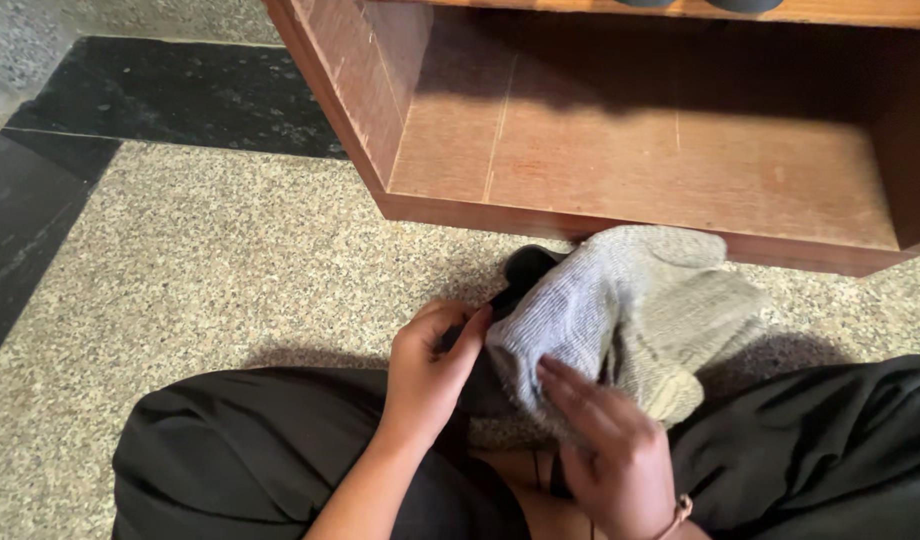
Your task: The person sits on the floor and wipes a black slip-on shoe with a cloth, cleaning the upper, sides, and sole. After finishing one shoe, they place it on a wooden shelf and repeat the process with the second shoe.
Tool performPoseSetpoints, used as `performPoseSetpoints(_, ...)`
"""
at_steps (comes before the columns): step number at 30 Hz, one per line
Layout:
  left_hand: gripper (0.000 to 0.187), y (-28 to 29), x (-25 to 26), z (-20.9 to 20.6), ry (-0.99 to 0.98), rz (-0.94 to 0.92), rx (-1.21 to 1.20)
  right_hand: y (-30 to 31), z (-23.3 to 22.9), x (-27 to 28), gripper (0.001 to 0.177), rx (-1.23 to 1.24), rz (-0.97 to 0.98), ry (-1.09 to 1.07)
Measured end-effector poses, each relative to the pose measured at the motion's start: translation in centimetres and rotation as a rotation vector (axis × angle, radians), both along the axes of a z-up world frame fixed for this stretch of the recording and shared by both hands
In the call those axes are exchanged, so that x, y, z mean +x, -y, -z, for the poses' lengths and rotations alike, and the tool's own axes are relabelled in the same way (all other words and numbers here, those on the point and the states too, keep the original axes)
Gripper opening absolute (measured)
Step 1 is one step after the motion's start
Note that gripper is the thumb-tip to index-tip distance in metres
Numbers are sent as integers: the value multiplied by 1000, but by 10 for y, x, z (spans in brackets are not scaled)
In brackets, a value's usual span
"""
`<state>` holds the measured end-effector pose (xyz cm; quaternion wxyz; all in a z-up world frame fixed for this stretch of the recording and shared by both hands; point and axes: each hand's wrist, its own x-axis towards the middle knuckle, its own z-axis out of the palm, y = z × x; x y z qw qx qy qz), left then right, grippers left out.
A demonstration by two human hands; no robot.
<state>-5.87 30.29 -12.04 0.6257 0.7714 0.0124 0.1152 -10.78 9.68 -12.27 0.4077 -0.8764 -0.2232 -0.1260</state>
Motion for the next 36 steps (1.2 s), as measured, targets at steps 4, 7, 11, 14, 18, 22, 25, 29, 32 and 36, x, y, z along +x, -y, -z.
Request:
performPoseSetpoints(4,25,3,-2,-5,-15,-85,69,-3,-3,9,42,-103,133,24)
performPoseSetpoints(7,28,2,-3,-9,14,-89,97,4,5,38,36,-192,279,-6)
performPoseSetpoints(11,32,2,-2,-8,-3,-96,79,15,11,53,39,-234,343,-41)
performPoseSetpoints(14,33,0,0,-6,11,-109,83,11,19,43,36,-204,222,-43)
performPoseSetpoints(18,38,-1,0,-1,22,-111,99,2,13,11,41,-82,5,79)
performPoseSetpoints(22,44,0,-1,-1,24,-111,138,-3,6,7,44,-129,38,17)
performPoseSetpoints(25,46,0,-1,-3,32,-102,130,3,16,29,39,-209,181,22)
performPoseSetpoints(29,44,-2,0,-5,83,-93,138,19,23,64,35,-222,399,-110)
performPoseSetpoints(32,43,-2,0,-6,95,-76,128,27,25,66,34,-163,370,-35)
performPoseSetpoints(36,46,-2,-2,-8,18,-40,156,12,29,38,22,-63,177,-92)
